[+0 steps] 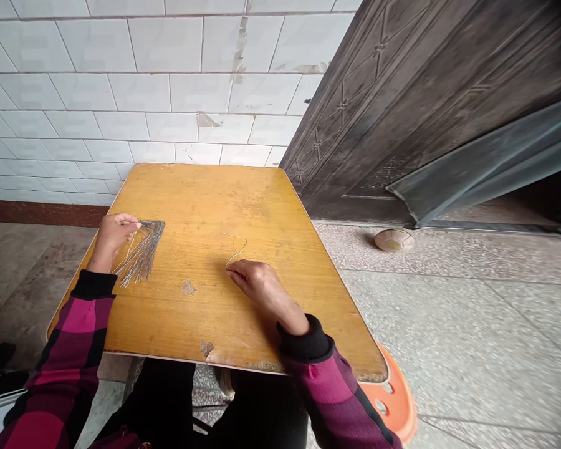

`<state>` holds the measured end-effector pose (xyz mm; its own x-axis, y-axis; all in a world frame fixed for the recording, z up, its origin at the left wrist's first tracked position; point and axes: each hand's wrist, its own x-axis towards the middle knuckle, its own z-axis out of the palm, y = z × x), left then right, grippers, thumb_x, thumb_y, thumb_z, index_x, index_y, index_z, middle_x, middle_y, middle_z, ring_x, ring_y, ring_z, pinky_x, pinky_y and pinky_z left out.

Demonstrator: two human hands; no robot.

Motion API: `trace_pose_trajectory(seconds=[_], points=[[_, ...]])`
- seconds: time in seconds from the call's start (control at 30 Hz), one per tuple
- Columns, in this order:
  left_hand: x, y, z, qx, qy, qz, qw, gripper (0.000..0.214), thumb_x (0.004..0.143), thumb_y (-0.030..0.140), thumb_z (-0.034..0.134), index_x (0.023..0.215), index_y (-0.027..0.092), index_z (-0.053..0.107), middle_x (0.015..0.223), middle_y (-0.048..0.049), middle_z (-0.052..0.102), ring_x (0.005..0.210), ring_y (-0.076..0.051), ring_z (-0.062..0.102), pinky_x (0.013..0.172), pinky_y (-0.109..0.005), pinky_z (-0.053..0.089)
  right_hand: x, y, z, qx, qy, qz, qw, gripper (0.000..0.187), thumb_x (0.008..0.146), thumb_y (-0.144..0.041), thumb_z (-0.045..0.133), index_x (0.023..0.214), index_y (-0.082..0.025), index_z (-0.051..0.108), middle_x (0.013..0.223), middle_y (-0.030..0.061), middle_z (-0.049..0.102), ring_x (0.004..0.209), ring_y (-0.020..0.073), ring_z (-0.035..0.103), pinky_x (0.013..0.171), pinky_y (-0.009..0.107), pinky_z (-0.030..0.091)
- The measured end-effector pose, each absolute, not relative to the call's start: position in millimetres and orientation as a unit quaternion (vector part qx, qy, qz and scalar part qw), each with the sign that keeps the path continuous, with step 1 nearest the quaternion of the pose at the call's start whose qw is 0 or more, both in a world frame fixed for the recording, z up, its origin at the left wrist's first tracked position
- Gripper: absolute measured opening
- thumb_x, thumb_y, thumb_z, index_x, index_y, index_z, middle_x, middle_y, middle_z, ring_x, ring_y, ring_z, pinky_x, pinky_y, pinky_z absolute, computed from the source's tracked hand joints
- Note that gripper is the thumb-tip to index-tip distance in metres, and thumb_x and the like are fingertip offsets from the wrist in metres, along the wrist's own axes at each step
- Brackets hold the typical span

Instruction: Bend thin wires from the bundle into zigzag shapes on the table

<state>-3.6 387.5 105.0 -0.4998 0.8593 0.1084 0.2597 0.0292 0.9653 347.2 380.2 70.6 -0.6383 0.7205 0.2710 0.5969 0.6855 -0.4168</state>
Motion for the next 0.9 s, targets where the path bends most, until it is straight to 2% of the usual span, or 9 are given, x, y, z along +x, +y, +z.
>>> trace_pose_trajectory(seconds=[0.2,0.37,0.5,0.67,0.77,0.9], points=[[6.0,389.0,93.1,0.438,0.685,0.467,0.347,0.023,0.050,0.025,0.071,0.067,0.012,0.063,0.054,-0.0015,0.059,0.048,-0.013,0.055,0.048,-0.024,0.043,347.2,379.9,71.6,-0.366,-0.894,0.151,0.210,0.023,0.093,-0.020,0.045,0.087,-0.017,0.067,0.078,0.0073,0.068,0.070,0.0161,0.062,0.062,0.025,0.039],[6.2,388.1,98.3,0.435,0.705,0.453,0.329,0.015,0.051,0.020,0.066,0.064,0.013,0.062,0.051,-0.0004,0.058,0.046,-0.011,0.053,0.046,-0.022,0.039,347.1,379.5,72.4,-0.362,-0.895,0.154,0.211,0.021,0.092,-0.019,0.046,0.088,-0.018,0.067,0.078,0.0073,0.068,0.069,0.0161,0.062,0.062,0.025,0.039],[4.4,382.8,113.0,0.424,0.701,0.486,0.305,0.013,0.054,0.018,0.065,0.067,0.013,0.063,0.050,0.0015,0.055,0.044,-0.008,0.047,0.044,-0.021,0.035,346.8,379.1,73.7,-0.370,-0.894,0.152,0.202,0.019,0.090,-0.016,0.048,0.087,-0.018,0.067,0.080,0.0068,0.068,0.070,0.0160,0.062,0.062,0.025,0.039],[-0.9,361.8,147.7,0.396,0.638,0.602,0.272,0.020,0.057,0.017,0.071,0.076,0.011,0.067,0.058,0.0011,0.058,0.048,-0.007,0.047,0.046,-0.020,0.036,346.0,379.6,72.8,-0.377,-0.894,0.155,0.188,0.017,0.089,-0.015,0.050,0.086,-0.017,0.066,0.081,0.0063,0.068,0.071,0.0168,0.062,0.062,0.026,0.038],[8.7,347.7,164.5,0.391,0.576,0.663,0.274,0.019,0.058,0.019,0.074,0.076,0.015,0.068,0.063,0.0008,0.060,0.051,-0.007,0.050,0.047,-0.020,0.038,342.2,376.8,73.4,-0.360,-0.885,0.185,0.229,0.018,0.091,-0.019,0.049,0.087,-0.015,0.066,0.081,0.0072,0.067,0.072,0.0167,0.061,0.064,0.027,0.041],[54.4,339.2,168.2,0.412,0.511,0.680,0.327,0.018,0.061,0.019,0.073,0.077,0.017,0.065,0.065,0.0013,0.060,0.052,-0.008,0.051,0.048,-0.021,0.042,330.7,365.0,79.1,-0.337,-0.827,0.291,0.344,0.018,0.092,-0.028,0.052,0.091,-0.016,0.066,0.083,0.0066,0.066,0.072,0.0148,0.060,0.065,0.027,0.045]])
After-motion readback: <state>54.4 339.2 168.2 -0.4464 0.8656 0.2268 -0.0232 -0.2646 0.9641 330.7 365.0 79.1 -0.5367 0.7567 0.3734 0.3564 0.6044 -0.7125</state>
